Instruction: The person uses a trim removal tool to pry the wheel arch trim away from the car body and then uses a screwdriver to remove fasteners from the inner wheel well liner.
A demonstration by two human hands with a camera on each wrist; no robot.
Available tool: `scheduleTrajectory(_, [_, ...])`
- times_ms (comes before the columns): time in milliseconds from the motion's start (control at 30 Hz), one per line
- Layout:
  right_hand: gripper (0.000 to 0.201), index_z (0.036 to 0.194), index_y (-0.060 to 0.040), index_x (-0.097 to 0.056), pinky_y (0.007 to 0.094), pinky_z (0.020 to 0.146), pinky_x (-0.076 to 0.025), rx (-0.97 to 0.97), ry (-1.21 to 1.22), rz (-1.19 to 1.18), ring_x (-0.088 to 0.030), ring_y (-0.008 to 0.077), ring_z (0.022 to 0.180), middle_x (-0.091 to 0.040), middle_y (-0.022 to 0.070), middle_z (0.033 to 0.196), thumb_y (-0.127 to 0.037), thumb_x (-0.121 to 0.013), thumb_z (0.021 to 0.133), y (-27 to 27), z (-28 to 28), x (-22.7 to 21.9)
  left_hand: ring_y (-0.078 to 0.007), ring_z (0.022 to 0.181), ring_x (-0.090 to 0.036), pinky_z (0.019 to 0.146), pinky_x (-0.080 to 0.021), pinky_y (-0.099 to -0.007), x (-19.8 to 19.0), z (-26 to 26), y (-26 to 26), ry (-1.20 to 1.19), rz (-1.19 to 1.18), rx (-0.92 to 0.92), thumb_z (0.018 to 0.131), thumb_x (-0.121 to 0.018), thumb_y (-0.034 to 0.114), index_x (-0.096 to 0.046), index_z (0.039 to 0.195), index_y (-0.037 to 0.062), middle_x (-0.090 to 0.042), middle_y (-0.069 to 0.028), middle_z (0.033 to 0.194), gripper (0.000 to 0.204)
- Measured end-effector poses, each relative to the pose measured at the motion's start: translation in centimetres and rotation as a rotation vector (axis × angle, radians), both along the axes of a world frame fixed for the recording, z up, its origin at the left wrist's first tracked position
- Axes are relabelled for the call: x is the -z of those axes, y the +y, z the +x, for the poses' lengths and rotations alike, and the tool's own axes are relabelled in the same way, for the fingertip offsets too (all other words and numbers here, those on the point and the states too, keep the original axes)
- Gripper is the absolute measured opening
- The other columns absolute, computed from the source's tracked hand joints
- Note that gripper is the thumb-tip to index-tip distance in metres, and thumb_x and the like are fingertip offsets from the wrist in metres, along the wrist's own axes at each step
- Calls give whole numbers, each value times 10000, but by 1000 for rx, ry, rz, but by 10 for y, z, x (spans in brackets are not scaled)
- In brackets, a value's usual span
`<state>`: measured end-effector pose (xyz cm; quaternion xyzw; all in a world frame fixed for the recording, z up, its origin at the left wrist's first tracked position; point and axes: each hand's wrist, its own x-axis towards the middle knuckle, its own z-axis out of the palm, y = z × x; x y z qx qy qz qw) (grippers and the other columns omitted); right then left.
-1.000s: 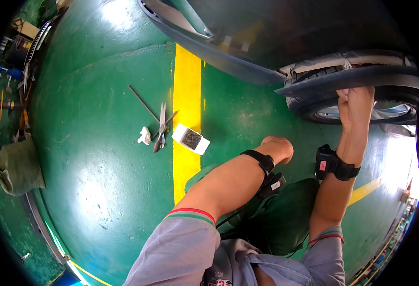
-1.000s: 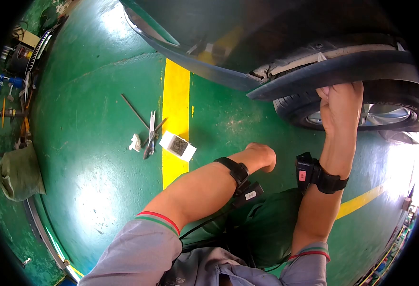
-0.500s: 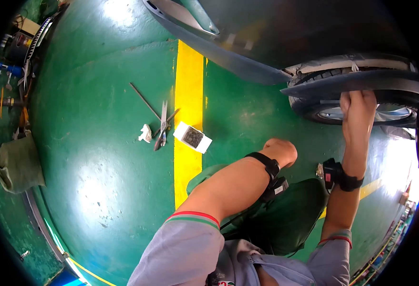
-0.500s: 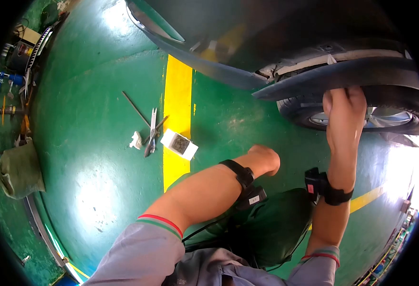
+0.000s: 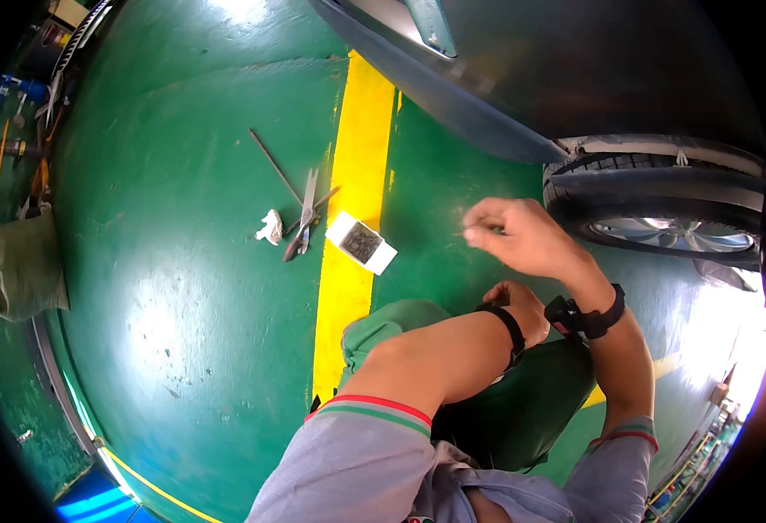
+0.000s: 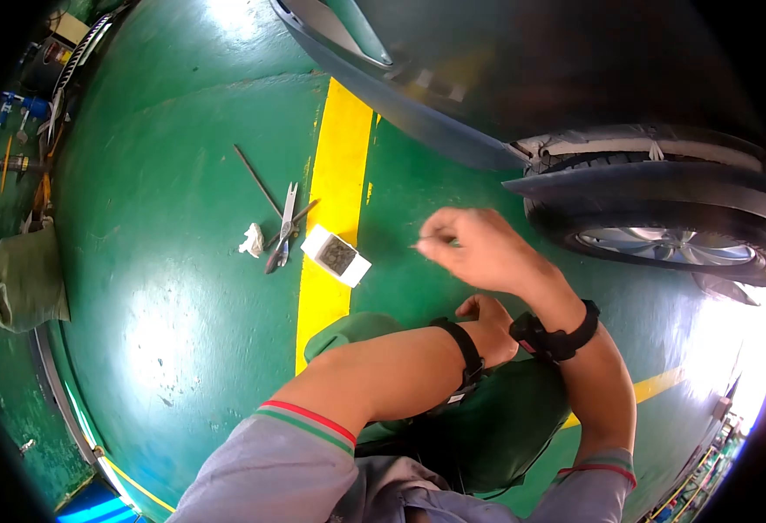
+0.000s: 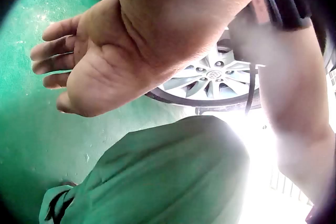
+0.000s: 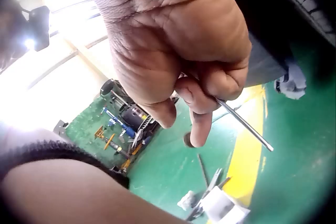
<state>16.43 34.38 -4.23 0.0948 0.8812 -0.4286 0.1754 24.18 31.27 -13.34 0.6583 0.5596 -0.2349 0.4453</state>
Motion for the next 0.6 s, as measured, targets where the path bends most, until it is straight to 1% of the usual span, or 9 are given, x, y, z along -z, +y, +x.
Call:
scheduleTrajectory(33, [305, 1111, 36, -668, 387, 815, -556, -5, -1, 0, -718, 352, 968, -731, 221, 995, -199, -666, 916, -4, -5, -4, -342, 849, -677, 635, -535, -500, 4, 1, 0, 19, -4, -105, 821, -740, 252, -710, 1134, 139, -708, -137, 1026, 334])
scheduleTrajectory(133, [343, 1165, 43, -651, 375, 819, -552, 12, 7, 7, -722, 327, 940, -737, 209, 997, -202, -662, 925, -7, -15, -10, -351, 872, -675, 643, -539, -506, 18, 6, 6, 34, -10, -21, 808, -749, 257, -709, 1120, 121, -709, -132, 1013, 342])
scheduleTrajectory(200, [236, 1133, 27, -635, 307, 804, -529, 112, -38, -24, -665, 153, 881, -707, 112, 1024, -119, -627, 948, 5, -12, -11, -354, 821, -671, 640, -530, -488, -12, -18, -5, -11, 11, -48, 825, -740, 227, -702, 1114, 82, -711, -148, 981, 326])
scheduleTrajectory(233, [236, 1133, 27, -635, 307, 804, -529, 114, -39, -23, -665, 153, 881, -707, 112, 1024, -119, -627, 948, 11, -7, -10, -357, 770, -668, 636, -521, -469, -24, -25, -8, -54, 34, -68, 841, -731, 196, -696, 1109, 42, -712, -164, 949, 311])
scheduleTrajectory(300, [192, 1113, 11, -628, 274, 813, -502, 157, 64, -150, -590, 99, 875, -665, 63, 1034, -60, -582, 941, 24, 7, -6, -340, 822, -672, 653, -532, -472, -13, -15, 2, -10, 12, -31, 811, -753, 186, -709, 1106, 76, -713, -143, 993, 318])
scheduleTrajectory(333, [181, 1084, 4, -623, 271, 835, -491, 175, 32, -183, -565, 100, 902, -636, 50, 1043, -3, -535, 925, 28, 14, -12, -322, 874, -676, 669, -544, -476, -6, -9, 7, 36, -13, -2, 782, -774, 175, -723, 1104, 110, -715, -123, 1038, 332])
scheduleTrajectory(467, [187, 1107, 12, -629, 290, 808, -525, 231, -49, -270, -588, 118, 886, -640, 56, 1000, -4, -515, 959, 59, 42, -13, -286, 862, -682, 664, -549, -439, -2, -7, 16, 97, -71, 30, 765, -801, 163, -737, 1117, 124, -723, -89, 1034, 359])
scheduleTrajectory(533, [194, 1135, 16, -631, 297, 716, -568, 287, -7, -359, -646, 151, 860, -667, 87, 1000, -34, -499, 1002, 77, 56, -12, -274, 860, -688, 658, -555, -432, -8, -13, 19, 68, -75, 37, 767, -800, 167, -741, 1119, 132, -728, -73, 1035, 358])
scheduleTrajectory(600, [206, 1141, 30, -630, 294, 669, -576, 401, 36, -330, -673, 164, 850, -683, 110, 1021, -63, -494, 1018, 81, 64, -29, -237, 880, -706, 653, -577, -413, -2, -8, 26, 83, -138, 2, 755, -805, 152, -758, 1099, 152, -738, -33, 1051, 347])
